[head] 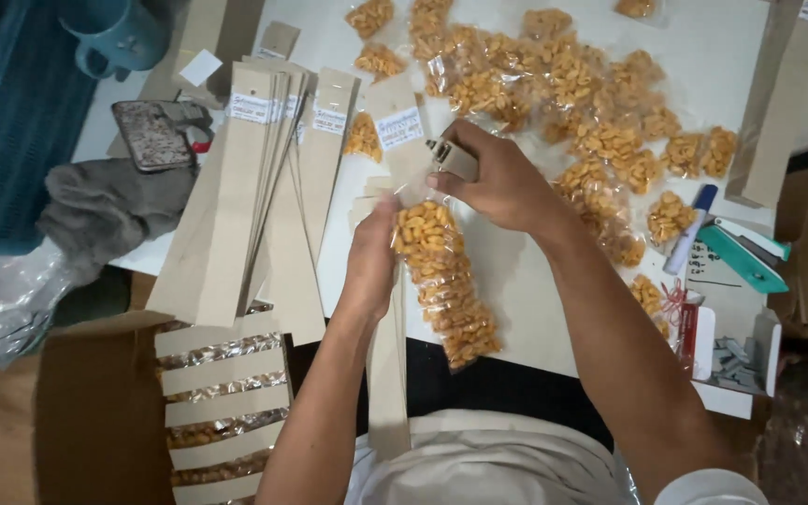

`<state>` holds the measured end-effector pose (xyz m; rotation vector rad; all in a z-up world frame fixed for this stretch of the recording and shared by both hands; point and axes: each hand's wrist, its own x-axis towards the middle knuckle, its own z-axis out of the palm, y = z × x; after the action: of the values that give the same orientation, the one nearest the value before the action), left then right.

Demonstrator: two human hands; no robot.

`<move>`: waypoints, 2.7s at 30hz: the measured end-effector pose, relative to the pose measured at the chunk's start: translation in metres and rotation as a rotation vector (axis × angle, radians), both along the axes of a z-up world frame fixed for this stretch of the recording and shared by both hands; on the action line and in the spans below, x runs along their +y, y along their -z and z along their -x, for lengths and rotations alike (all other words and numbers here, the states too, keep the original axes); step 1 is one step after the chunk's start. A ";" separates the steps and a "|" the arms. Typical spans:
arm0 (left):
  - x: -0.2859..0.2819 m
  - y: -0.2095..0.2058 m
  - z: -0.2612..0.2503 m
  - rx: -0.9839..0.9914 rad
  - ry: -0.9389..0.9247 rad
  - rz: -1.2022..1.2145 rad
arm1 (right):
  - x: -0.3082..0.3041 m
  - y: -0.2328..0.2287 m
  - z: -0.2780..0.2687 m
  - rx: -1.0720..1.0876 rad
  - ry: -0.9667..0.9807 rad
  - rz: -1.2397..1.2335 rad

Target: Stapling cardboard labels onto small plastic bags of nuts and placing them into a shipping box.

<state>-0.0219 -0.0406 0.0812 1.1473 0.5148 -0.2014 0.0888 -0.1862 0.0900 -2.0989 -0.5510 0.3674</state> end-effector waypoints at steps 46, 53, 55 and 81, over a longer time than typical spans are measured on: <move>-0.068 0.004 0.010 -0.184 -0.045 0.266 | -0.313 0.068 0.190 -0.288 0.505 1.182; -0.048 0.038 -0.012 -0.310 -0.191 0.129 | -0.316 0.075 0.174 -0.674 0.638 0.961; -0.054 0.033 -0.010 -0.254 -0.198 0.015 | -0.271 0.034 0.160 -0.675 0.633 0.670; -0.082 0.011 0.010 -0.429 -0.065 -0.126 | -0.085 0.005 0.027 -1.104 0.477 -0.324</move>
<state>-0.0322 -0.1227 0.0703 1.2514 0.1848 0.1350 0.0619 -0.2714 0.0852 -1.8804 -0.6242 -1.1396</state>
